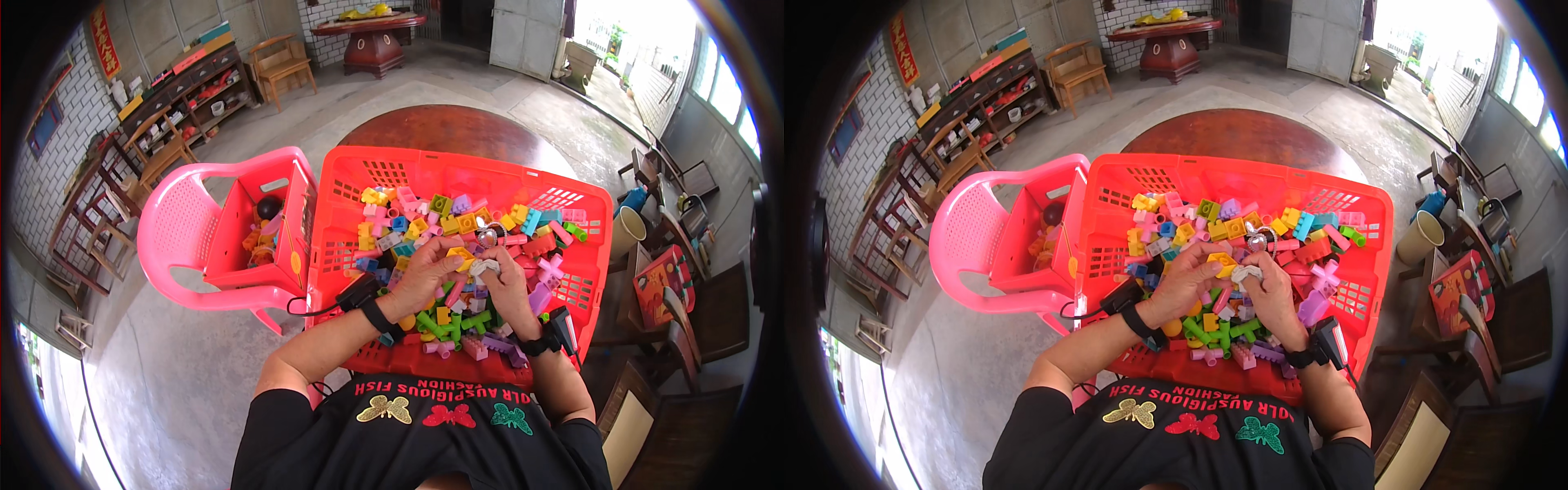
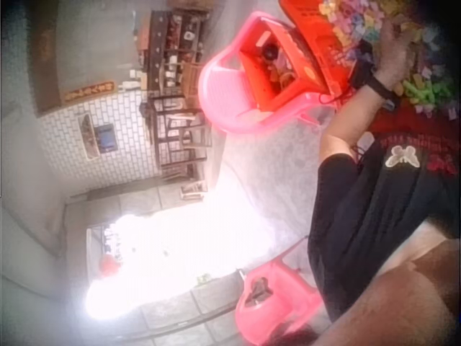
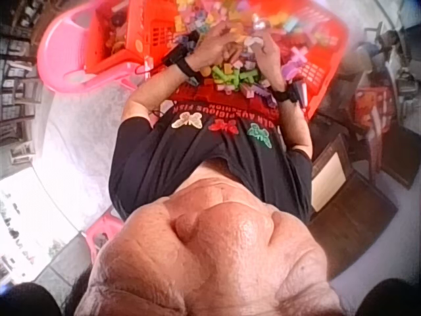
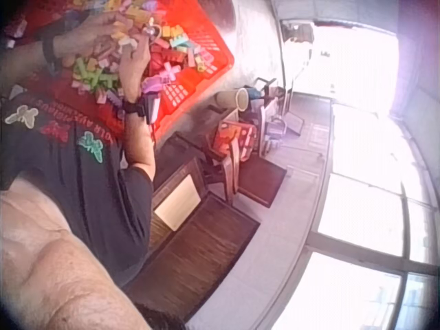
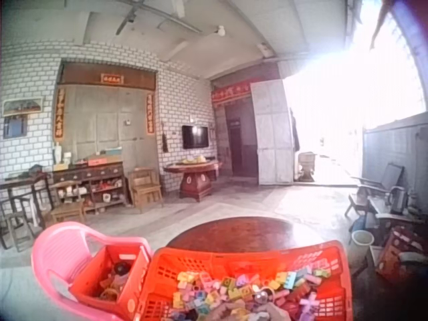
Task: Assembling or sorting colorful plastic toy blocks inside a red basket.
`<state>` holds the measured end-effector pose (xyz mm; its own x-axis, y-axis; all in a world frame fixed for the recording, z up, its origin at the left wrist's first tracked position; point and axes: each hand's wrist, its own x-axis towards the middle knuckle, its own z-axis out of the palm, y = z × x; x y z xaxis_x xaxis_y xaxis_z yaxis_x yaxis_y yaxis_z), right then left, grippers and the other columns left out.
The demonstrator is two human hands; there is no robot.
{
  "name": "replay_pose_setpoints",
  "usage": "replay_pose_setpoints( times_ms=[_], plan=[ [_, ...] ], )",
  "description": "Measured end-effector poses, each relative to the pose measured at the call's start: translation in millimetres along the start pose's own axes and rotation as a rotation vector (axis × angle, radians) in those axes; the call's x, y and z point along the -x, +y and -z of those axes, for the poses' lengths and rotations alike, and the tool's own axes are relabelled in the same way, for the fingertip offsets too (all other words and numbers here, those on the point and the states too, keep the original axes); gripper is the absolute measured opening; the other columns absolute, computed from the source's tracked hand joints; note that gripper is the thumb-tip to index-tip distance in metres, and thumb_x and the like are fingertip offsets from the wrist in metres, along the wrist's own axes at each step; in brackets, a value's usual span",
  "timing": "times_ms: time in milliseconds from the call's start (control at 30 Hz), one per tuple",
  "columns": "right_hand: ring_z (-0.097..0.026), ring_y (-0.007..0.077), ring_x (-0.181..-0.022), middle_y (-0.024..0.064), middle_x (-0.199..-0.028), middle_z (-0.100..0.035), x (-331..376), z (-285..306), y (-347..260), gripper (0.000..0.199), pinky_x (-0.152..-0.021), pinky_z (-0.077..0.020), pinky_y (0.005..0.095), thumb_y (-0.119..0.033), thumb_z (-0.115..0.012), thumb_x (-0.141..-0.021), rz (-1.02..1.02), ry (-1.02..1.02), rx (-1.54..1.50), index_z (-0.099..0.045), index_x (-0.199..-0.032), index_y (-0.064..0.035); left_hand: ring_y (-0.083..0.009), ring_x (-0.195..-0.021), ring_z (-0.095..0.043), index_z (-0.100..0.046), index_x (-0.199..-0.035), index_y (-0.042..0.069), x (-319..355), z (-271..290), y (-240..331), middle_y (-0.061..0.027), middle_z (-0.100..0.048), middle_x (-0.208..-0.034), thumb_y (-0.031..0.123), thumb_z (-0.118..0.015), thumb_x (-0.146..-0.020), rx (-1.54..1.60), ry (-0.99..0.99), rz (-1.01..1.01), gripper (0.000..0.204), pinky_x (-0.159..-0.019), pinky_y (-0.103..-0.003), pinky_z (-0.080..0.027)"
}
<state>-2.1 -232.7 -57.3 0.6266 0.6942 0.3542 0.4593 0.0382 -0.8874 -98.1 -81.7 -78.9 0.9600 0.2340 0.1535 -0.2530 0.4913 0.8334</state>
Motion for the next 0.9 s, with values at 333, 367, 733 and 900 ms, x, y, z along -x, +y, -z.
replay_pose_setpoints(
  times_ms=[333, 367, 733, 900],
  plan=[
    [-0.058, 0.0273, -0.073, 0.0140, -0.080, -0.056, 2, 0, 8, 0.017, -0.065, -0.0457, 0.0334, 0.004, -0.052, -0.075, 0.102, 0.011, 0.126, -0.053, -0.092, 0.0006, -0.0157, -0.098, -0.058, -0.049, -0.115, 0.004, 5, -14, 3, -0.0072, -0.053, -0.112, 0.014, -0.054, -0.092, 0.004, 0.017, 0.005, 0.025, -0.075, -0.030, -0.056],
    [-0.058, 0.0273, -0.073, 0.0141, -0.080, -0.056, 1, -1, 5, 0.017, -0.065, -0.0459, 0.0334, 0.003, -0.052, -0.075, 0.147, 0.019, 0.155, -0.053, -0.092, 0.0008, -0.0171, -0.099, -0.059, -0.050, -0.115, 0.004, 5, -13, 5, -0.0077, -0.050, -0.119, 0.012, -0.051, -0.092, -0.002, 0.036, 0.020, 0.024, -0.077, -0.029, -0.055],
    [-0.059, 0.0282, -0.076, 0.0143, -0.083, -0.057, 3, -2, 4, 0.016, -0.067, -0.0471, 0.0347, 0.003, -0.053, -0.075, 0.122, -0.006, 0.133, -0.054, -0.091, 0.0010, -0.0181, -0.100, -0.058, -0.047, -0.124, 0.002, 6, -14, 5, -0.0090, -0.050, -0.123, 0.013, -0.055, -0.091, -0.260, 0.065, 0.032, 0.036, -0.077, -0.027, -0.054],
    [-0.059, 0.0293, -0.076, 0.0143, -0.083, -0.057, 0, 1, 4, 0.016, -0.068, -0.0472, 0.0349, 0.002, -0.054, -0.074, 0.156, 0.037, 0.198, -0.054, -0.090, 0.0004, -0.0151, -0.094, -0.057, -0.037, -0.134, 0.003, 9, -17, 3, -0.0090, -0.055, -0.109, 0.006, -0.067, -0.081, -0.306, -0.085, 0.071, 0.061, -0.074, -0.027, -0.053]
  ],
)
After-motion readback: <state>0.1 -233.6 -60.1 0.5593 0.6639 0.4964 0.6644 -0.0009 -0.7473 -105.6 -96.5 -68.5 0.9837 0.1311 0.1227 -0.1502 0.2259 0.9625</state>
